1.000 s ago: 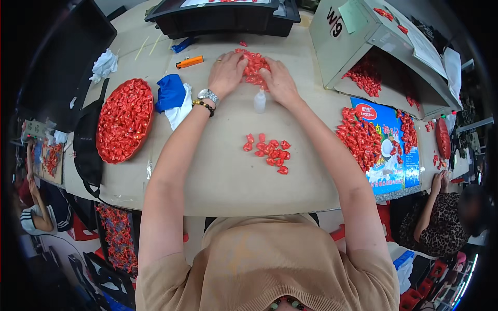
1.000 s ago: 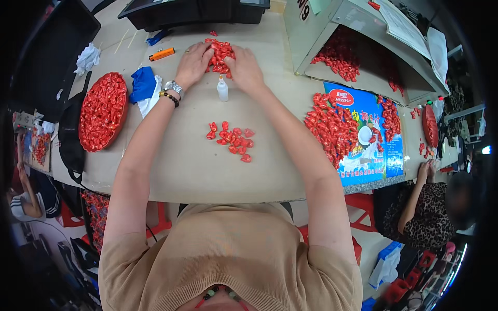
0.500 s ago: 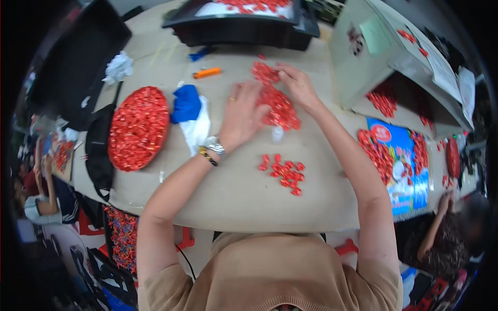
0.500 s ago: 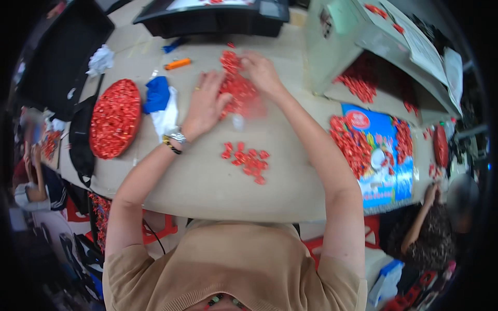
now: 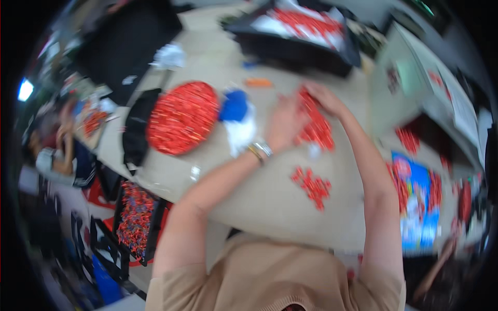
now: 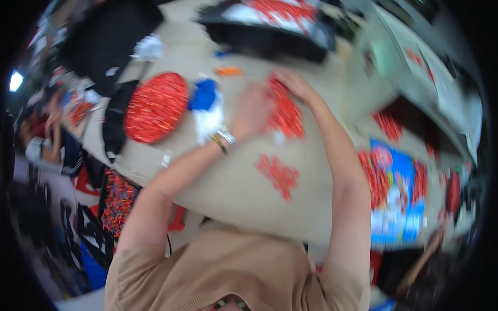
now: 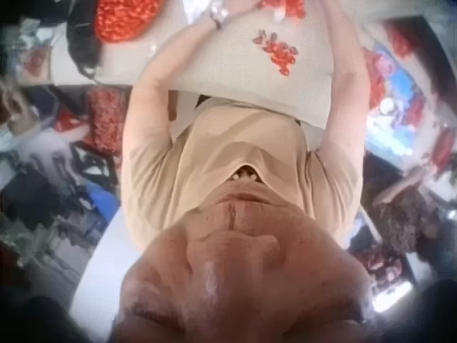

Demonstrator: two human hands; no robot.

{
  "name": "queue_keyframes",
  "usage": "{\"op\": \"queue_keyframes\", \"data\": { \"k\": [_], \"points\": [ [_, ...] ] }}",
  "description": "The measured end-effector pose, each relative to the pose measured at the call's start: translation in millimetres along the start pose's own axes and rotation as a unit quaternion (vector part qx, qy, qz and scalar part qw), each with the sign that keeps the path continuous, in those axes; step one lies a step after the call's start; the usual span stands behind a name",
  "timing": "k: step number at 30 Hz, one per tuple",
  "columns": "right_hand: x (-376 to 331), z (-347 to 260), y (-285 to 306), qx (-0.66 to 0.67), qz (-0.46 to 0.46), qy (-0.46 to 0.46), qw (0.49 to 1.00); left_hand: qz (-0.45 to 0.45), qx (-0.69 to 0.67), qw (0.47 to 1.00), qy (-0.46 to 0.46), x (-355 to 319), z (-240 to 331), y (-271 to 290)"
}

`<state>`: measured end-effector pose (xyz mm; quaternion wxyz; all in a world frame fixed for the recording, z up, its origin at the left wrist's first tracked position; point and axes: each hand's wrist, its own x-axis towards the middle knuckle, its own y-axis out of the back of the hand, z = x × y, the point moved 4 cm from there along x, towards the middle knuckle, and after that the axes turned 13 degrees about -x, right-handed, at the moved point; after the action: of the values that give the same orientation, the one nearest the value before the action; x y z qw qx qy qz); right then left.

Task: Applying glue to small red toy components and assembling them at a workbench.

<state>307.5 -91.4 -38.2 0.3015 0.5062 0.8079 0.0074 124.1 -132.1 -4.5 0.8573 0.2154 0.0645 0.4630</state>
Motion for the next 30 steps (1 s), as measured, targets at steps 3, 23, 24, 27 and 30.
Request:
{"op": "queue_keyframes", "data": {
  "k": [3,23,24,27,30],
  "points": [
    [115.6,-144.8,-7.7,-0.026,-0.044,0.135,0.990,0.144,0.013,0.986,0.079,48.5,-16.6,152.6],
    [-73.5,-160.0,17.2,-0.577,0.260,0.176,0.754,0.176,0.067,0.981,-0.050,35.6,-26.9,277.1],
    [-80.4,-158.3,25.5,-0.587,0.281,0.150,0.744,0.175,0.066,0.981,-0.050,36.1,-21.7,271.1],
    [-96.4,-162.9,31.6,-0.565,0.316,0.128,0.751,0.153,-0.009,0.988,0.020,27.4,-12.3,254.6],
    [-96.0,-180.4,21.1,-0.486,0.346,0.171,0.784,0.128,0.133,0.983,-0.017,25.4,-6.2,240.3]
  ]
}}
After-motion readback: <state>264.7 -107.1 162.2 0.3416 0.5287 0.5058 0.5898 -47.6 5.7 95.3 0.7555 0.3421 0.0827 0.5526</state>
